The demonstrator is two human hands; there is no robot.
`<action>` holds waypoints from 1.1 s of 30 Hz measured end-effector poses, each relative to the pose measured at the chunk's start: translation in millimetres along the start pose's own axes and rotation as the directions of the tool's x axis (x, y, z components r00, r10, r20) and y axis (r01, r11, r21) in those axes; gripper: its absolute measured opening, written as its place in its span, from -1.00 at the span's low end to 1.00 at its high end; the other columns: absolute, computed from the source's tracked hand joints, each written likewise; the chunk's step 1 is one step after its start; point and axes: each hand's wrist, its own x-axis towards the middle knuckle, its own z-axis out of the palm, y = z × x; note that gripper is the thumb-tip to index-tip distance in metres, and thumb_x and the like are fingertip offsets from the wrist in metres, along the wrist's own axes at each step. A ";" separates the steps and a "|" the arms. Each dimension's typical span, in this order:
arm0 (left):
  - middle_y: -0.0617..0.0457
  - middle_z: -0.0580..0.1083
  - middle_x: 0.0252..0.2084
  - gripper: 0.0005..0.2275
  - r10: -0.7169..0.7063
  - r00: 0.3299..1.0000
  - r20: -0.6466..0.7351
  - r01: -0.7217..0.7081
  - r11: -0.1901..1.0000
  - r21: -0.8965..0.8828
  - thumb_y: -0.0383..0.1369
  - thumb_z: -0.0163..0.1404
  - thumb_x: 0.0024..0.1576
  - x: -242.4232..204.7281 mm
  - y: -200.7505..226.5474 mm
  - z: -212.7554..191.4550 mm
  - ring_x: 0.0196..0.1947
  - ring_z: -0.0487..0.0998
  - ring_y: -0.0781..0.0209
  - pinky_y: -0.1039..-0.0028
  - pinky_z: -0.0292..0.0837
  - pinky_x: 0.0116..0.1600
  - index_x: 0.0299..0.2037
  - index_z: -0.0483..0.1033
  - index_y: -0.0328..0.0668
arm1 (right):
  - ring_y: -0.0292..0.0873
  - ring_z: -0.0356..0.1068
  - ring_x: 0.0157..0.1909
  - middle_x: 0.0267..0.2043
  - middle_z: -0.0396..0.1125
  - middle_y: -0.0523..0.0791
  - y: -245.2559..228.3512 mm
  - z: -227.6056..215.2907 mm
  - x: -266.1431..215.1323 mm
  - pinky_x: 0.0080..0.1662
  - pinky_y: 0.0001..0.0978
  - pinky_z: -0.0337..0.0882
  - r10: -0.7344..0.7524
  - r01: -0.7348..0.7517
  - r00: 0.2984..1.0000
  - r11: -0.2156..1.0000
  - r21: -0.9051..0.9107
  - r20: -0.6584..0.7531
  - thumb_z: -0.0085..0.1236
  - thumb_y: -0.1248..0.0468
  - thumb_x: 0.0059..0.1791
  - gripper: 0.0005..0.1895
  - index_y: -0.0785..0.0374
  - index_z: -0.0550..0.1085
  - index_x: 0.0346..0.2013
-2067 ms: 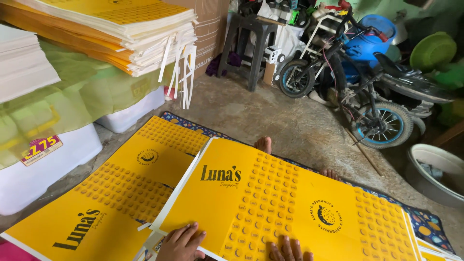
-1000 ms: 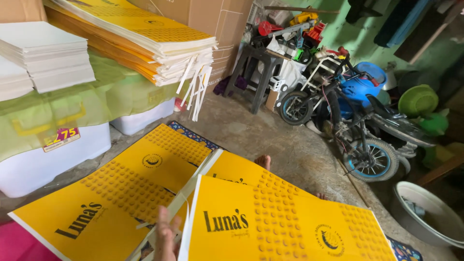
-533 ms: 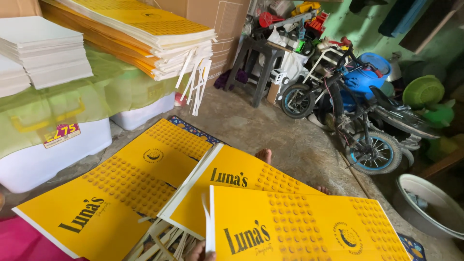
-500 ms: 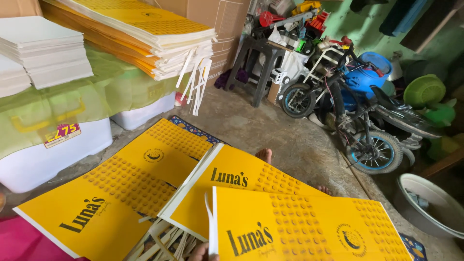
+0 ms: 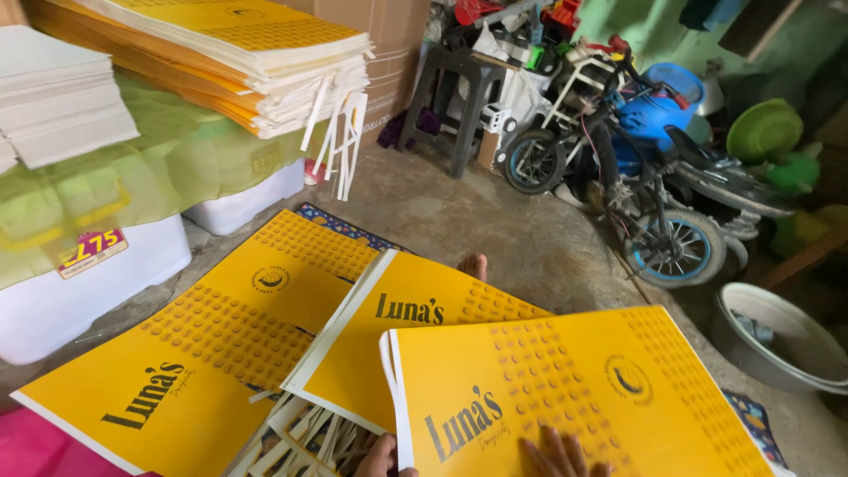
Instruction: Separate thin white strips from the edges of yellow printed paper templates and stack the templates.
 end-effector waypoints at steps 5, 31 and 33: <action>0.29 0.72 -0.32 -0.69 0.021 1.000 -0.010 -0.021 0.999 -0.032 -0.23 0.16 -0.12 1.6 -3.4 -1.1 -0.25 0.67 0.49 0.70 0.41 -0.08 -0.12 0.60 0.18 | -0.30 0.27 0.41 0.25 0.40 -0.42 23.7 14.7 0.9 0.40 -0.36 0.05 0.086 -0.055 0.993 0.942 0.332 -0.078 -0.15 -0.22 -0.01 -0.49 -0.27 0.55 0.12; 0.14 0.11 -0.59 -0.67 0.470 0.836 -0.284 -0.516 0.849 -0.111 -0.17 -0.04 0.27 118.3 75.0 -9.1 -0.57 0.08 0.33 0.33 -0.05 -0.39 -0.47 0.16 -0.05 | -0.16 0.45 0.25 0.07 0.49 -0.44 47.7 96.0 -27.5 0.25 0.03 0.13 0.169 -0.132 0.945 0.980 0.148 -0.281 -0.32 -0.38 -0.02 -0.47 -0.42 0.60 -0.13; 0.10 0.10 -0.65 -0.64 0.527 0.786 -0.322 -0.560 0.828 -0.014 -0.19 -0.06 0.28 122.9 70.9 -8.1 -0.62 0.06 0.29 0.29 -0.08 -0.42 -0.51 0.09 -0.06 | -0.25 0.16 0.47 0.32 0.31 -0.39 56.0 97.9 -26.6 0.45 -0.08 -0.19 0.011 0.033 0.942 0.991 0.126 -0.334 -0.24 -0.28 0.07 -0.51 -0.34 0.49 0.16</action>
